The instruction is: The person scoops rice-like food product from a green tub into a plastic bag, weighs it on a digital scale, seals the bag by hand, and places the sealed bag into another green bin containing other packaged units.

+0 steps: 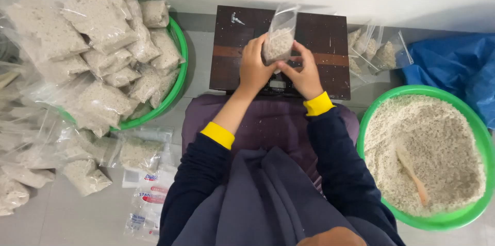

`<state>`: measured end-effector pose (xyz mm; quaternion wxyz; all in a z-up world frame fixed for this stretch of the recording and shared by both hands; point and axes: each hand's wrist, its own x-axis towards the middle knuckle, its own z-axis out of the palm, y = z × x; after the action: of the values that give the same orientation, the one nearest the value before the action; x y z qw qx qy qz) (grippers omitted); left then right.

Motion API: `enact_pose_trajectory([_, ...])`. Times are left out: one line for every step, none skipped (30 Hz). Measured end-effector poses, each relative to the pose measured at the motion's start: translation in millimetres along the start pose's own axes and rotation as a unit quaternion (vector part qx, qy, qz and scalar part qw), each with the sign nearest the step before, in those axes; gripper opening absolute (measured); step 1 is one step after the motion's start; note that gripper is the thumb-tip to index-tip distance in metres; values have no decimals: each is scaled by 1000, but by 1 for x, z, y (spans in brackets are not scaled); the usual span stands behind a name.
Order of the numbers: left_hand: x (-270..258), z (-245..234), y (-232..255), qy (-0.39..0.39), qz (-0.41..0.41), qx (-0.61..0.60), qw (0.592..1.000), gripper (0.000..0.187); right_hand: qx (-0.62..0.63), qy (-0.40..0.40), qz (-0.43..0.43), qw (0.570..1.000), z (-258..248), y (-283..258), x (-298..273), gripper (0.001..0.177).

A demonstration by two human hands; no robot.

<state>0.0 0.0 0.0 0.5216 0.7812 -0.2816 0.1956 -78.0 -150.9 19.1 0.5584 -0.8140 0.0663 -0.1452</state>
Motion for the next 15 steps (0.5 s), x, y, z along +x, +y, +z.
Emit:
enact_pose_trajectory([-4,3,2,0,-1,0,1000,88,0,0,1,1000,4,-1,-1,80])
enact_pose_trajectory([-7,6,3,21,4,2,1000,86,23,-7,-22,999,8,-2,-3,83])
enact_pose_trajectory([-10,9,5,44,9,4,999,85,47,-13,-46,998,13,-3,-3,87])
enact_pose_trajectory([-12,7,7,44,10,4,999,85,47,-12,-46,998,12,3,1,87])
enact_pose_trajectory([-14,5,9,8,24,-6,1000,80,42,-9,-37,998,12,9,6,88])
enact_pose_trajectory([-15,2,11,-28,38,-15,999,81,36,-6,-27,999,12,14,11,89])
enact_pose_trajectory([-16,-2,9,-27,40,-14,999,81,37,-6,-30,999,8,8,15,89])
enact_pose_trajectory([-17,-6,7,-62,24,-71,995,81,73,12,-6,997,5,2,19,72])
enact_pose_trajectory([-21,-10,5,-100,5,-129,987,80,109,30,21,993,1,-2,20,56])
enact_pose_trajectory([-18,-13,2,-100,5,-128,987,80,110,30,21,993,-2,7,26,56])
enact_pose_trajectory([-15,-15,0,-90,-2,-128,988,64,139,11,9,990,-5,16,31,61])
enact_pose_trajectory([-13,-18,-3,-79,-10,-129,989,49,168,-8,-3,986,-8,25,36,68])
enact_pose_trajectory([-13,-20,-3,-79,-10,-129,988,49,168,-7,-3,986,-9,26,32,68])
enact_pose_trajectory([-14,-23,-4,-84,-22,-89,992,42,148,-9,-5,989,-10,26,29,67])
enact_pose_trajectory([-13,-26,-5,-89,-33,-48,994,35,129,-12,-8,992,-11,26,26,66])
